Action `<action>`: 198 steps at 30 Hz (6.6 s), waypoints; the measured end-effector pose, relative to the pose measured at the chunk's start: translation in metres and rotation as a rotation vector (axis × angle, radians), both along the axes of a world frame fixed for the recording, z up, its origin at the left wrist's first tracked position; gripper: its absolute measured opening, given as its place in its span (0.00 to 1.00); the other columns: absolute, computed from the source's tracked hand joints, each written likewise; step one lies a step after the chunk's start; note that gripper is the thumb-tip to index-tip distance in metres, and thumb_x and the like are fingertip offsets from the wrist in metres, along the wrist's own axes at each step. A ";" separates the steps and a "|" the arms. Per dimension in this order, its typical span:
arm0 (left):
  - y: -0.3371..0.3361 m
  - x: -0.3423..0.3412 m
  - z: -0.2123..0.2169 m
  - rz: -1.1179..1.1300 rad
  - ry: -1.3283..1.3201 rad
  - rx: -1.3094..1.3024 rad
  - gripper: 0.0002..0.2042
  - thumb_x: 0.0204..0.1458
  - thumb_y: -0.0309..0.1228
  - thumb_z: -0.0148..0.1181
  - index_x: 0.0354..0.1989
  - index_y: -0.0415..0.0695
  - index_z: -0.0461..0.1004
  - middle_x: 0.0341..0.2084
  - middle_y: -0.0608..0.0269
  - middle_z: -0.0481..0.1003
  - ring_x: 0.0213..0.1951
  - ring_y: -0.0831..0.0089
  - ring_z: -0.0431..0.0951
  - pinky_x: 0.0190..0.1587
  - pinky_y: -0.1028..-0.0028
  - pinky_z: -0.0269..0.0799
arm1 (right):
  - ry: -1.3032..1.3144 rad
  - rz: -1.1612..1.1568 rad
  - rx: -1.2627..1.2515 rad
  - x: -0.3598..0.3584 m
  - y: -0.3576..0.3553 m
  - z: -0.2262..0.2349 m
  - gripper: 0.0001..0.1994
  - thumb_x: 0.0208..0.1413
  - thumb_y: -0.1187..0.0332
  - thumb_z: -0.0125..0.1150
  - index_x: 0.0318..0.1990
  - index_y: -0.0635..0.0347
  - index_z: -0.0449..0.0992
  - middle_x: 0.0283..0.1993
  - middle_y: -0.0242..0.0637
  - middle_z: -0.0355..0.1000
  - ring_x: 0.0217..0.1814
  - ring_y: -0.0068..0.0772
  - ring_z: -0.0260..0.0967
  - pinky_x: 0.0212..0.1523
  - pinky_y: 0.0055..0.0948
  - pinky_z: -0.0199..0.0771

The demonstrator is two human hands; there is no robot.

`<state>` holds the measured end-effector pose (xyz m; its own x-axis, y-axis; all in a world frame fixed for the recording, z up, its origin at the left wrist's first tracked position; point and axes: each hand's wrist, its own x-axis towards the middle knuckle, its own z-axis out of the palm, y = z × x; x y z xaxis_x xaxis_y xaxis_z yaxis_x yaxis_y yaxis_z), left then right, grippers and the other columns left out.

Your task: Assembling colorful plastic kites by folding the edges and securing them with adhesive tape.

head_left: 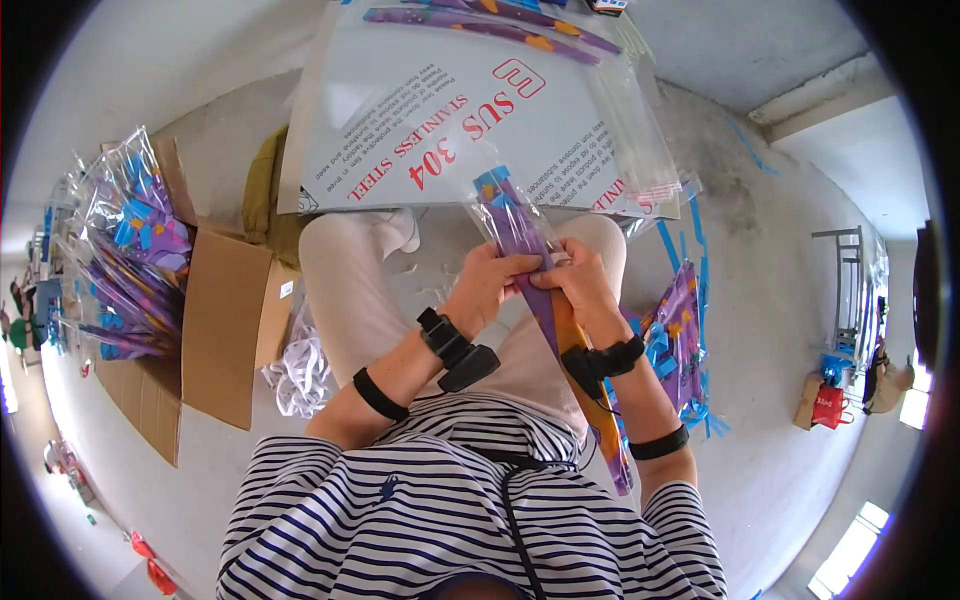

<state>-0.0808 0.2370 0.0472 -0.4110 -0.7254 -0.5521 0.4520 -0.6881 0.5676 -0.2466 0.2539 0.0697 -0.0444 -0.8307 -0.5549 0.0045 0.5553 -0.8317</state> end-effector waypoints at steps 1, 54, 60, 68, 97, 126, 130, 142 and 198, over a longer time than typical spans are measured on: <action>0.001 0.000 0.000 0.012 0.004 0.016 0.10 0.53 0.23 0.65 0.44 0.40 0.78 0.36 0.62 0.81 0.35 0.74 0.82 0.40 0.74 0.79 | 0.021 -0.011 -0.003 0.000 0.000 0.000 0.25 0.43 0.82 0.70 0.52 0.72 0.71 0.35 0.42 0.77 0.33 0.30 0.78 0.34 0.26 0.77; -0.037 0.056 -0.002 -0.013 0.032 -0.013 0.24 0.58 0.51 0.63 0.52 0.43 0.73 0.47 0.59 0.79 0.48 0.66 0.81 0.52 0.61 0.77 | -0.158 -0.018 0.143 -0.018 0.108 0.045 0.08 0.65 0.71 0.55 0.40 0.67 0.78 0.25 0.34 0.74 0.22 0.22 0.73 0.15 0.19 0.70; -0.048 0.059 -0.009 0.048 0.132 -0.032 0.27 0.63 0.56 0.53 0.56 0.45 0.72 0.49 0.57 0.79 0.51 0.65 0.80 0.54 0.59 0.76 | -0.144 0.017 0.138 -0.017 0.109 0.052 0.08 0.65 0.71 0.56 0.39 0.68 0.78 0.25 0.34 0.74 0.21 0.21 0.72 0.16 0.19 0.70; -0.045 0.044 -0.010 0.094 0.160 -0.024 0.22 0.61 0.47 0.61 0.53 0.40 0.71 0.46 0.58 0.79 0.48 0.65 0.81 0.51 0.57 0.79 | -0.115 0.034 0.130 -0.017 0.109 0.045 0.09 0.65 0.71 0.56 0.40 0.68 0.78 0.25 0.34 0.74 0.21 0.21 0.72 0.17 0.19 0.71; -0.001 0.031 -0.003 -0.136 0.097 0.026 0.16 0.64 0.39 0.58 0.53 0.41 0.72 0.51 0.52 0.78 0.51 0.62 0.80 0.57 0.59 0.75 | -0.091 -0.009 0.062 0.013 0.071 0.029 0.11 0.62 0.67 0.58 0.32 0.66 0.79 0.19 0.32 0.71 0.12 0.14 0.54 0.15 0.17 0.49; -0.039 0.058 -0.011 0.181 0.195 0.007 0.11 0.64 0.30 0.57 0.50 0.37 0.72 0.48 0.53 0.78 0.50 0.61 0.80 0.53 0.61 0.78 | 0.019 -0.128 -0.113 0.059 0.033 0.013 0.06 0.58 0.75 0.57 0.35 0.70 0.78 0.23 0.37 0.75 0.18 0.23 0.70 0.19 0.24 0.70; -0.040 0.059 -0.013 0.186 0.197 -0.004 0.11 0.64 0.27 0.54 0.51 0.36 0.71 0.48 0.53 0.78 0.51 0.63 0.80 0.52 0.62 0.78 | 0.021 -0.022 -0.262 0.081 0.001 -0.004 0.06 0.61 0.77 0.56 0.42 0.70 0.75 0.32 0.39 0.77 0.27 0.28 0.79 0.28 0.22 0.73; -0.102 0.119 -0.049 0.352 0.109 -0.094 0.11 0.65 0.24 0.47 0.52 0.35 0.70 0.48 0.52 0.77 0.53 0.56 0.78 0.58 0.54 0.76 | 0.456 -0.044 -0.422 0.061 -0.045 -0.025 0.12 0.50 0.77 0.65 0.44 0.63 0.81 0.35 0.39 0.77 0.32 0.30 0.75 0.37 0.29 0.76; -0.099 0.072 -0.055 0.003 -1.498 -1.291 0.13 0.46 0.23 0.62 0.41 0.47 0.80 0.51 0.63 0.76 0.55 0.63 0.72 0.57 0.60 0.65 | 0.887 0.686 -0.888 0.045 -0.153 -0.083 0.08 0.46 0.80 0.62 0.34 0.58 0.74 0.35 0.44 0.70 0.37 0.56 0.72 0.36 0.49 0.73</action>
